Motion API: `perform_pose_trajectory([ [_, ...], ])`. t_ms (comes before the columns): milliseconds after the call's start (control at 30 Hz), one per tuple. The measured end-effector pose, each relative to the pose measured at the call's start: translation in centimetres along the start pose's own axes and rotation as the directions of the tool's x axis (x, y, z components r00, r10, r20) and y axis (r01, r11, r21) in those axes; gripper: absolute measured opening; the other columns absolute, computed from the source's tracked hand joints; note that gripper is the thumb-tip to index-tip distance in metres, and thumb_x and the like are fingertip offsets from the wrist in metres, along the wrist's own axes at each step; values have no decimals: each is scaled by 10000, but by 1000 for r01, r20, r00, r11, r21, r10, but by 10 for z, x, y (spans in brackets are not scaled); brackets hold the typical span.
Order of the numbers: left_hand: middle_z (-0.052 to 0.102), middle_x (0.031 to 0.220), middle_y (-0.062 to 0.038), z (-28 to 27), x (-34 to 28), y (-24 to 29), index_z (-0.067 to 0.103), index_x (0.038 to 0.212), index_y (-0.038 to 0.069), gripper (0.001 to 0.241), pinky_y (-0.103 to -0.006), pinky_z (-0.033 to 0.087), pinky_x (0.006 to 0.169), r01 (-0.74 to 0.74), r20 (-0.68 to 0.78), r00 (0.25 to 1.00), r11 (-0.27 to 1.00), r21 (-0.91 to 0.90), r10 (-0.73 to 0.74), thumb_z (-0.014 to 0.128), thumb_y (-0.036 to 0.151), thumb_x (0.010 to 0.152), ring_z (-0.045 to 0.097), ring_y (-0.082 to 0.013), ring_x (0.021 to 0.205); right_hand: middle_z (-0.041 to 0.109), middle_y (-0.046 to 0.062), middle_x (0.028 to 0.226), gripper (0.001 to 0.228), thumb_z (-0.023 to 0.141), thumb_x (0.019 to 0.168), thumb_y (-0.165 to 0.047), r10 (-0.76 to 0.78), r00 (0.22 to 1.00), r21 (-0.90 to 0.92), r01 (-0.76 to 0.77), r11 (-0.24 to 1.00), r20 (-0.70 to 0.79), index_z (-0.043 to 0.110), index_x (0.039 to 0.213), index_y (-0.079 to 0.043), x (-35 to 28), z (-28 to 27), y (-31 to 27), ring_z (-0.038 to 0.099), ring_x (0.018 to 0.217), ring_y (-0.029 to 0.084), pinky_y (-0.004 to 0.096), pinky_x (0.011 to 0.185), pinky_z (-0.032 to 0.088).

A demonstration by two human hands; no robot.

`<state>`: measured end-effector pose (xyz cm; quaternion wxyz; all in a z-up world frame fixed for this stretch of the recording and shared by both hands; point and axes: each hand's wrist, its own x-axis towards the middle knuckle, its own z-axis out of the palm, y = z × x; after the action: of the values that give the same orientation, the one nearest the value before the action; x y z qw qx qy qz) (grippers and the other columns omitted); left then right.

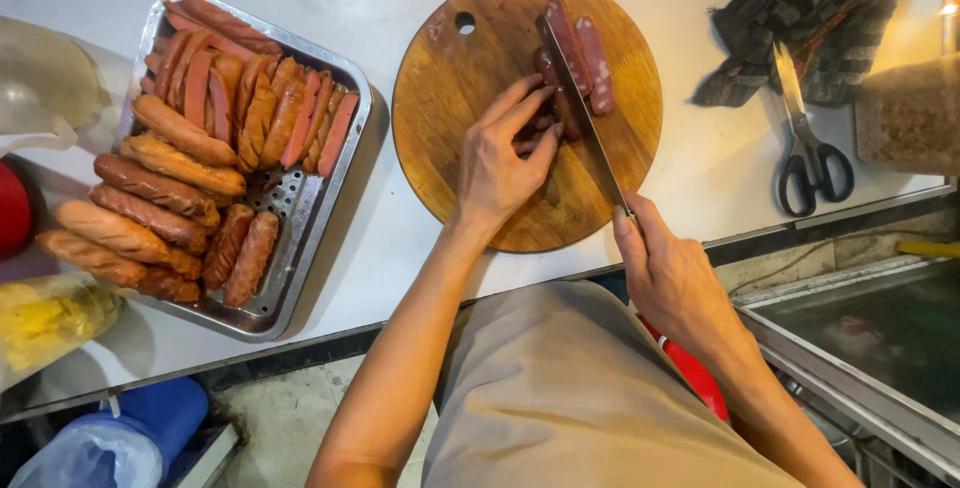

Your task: Slicing cooked hot dogs into long strips on a wooden cutting board using a large knife and organizing them in a metal tray.

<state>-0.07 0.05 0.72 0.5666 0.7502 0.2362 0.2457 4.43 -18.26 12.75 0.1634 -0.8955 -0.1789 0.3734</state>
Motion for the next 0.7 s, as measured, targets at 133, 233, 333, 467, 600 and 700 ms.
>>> perform_pose_trajectory([
  [133,643,1366,-168,0,1,1,703,1252,40,349,-365,678,693,51,21,999,996,-67,-50,758,68,909,681,-391,1153,739,245,830,429,382,1067,-357,-16,1000,-28,16,999,7,496,1453,-206,4,-2,-4,752,763,474,549,787,606],
  [233,632,1370,-186,-2,3,7,693,1264,21,352,-379,682,676,68,34,997,995,-67,-66,747,59,919,671,-419,1149,738,252,850,427,398,1062,-345,-18,1000,-16,19,1000,16,510,1445,-190,11,-1,2,755,775,476,551,793,607],
  [333,619,1388,-193,-3,3,7,685,1270,6,356,-380,680,684,71,39,997,994,-82,-68,744,62,923,672,-425,1146,732,270,859,424,388,1065,-344,-31,999,-21,32,999,32,498,1446,-191,17,-1,4,740,781,506,594,787,597],
  [467,620,1388,-193,-1,2,2,683,1272,7,349,-389,683,688,58,33,998,995,-86,-55,740,57,931,673,-421,1149,727,308,926,435,385,1066,-363,26,999,-32,-24,999,47,484,1465,-219,27,1,-1,711,880,562,644,857,562],
  [600,637,1355,-200,-2,2,0,693,1248,9,352,-387,679,667,20,23,1000,999,-50,-19,765,67,909,651,-422,1197,720,315,945,439,345,1075,-395,17,998,-70,-13,997,65,457,1481,-271,44,8,-4,688,940,574,669,898,534],
  [700,618,1382,-200,-4,2,5,683,1260,12,410,-377,681,693,37,41,999,996,-76,-34,799,74,872,681,-394,1131,723,318,967,455,319,1076,-424,23,998,-94,-17,995,65,441,1496,-300,50,11,-1,679,981,567,669,936,516],
])
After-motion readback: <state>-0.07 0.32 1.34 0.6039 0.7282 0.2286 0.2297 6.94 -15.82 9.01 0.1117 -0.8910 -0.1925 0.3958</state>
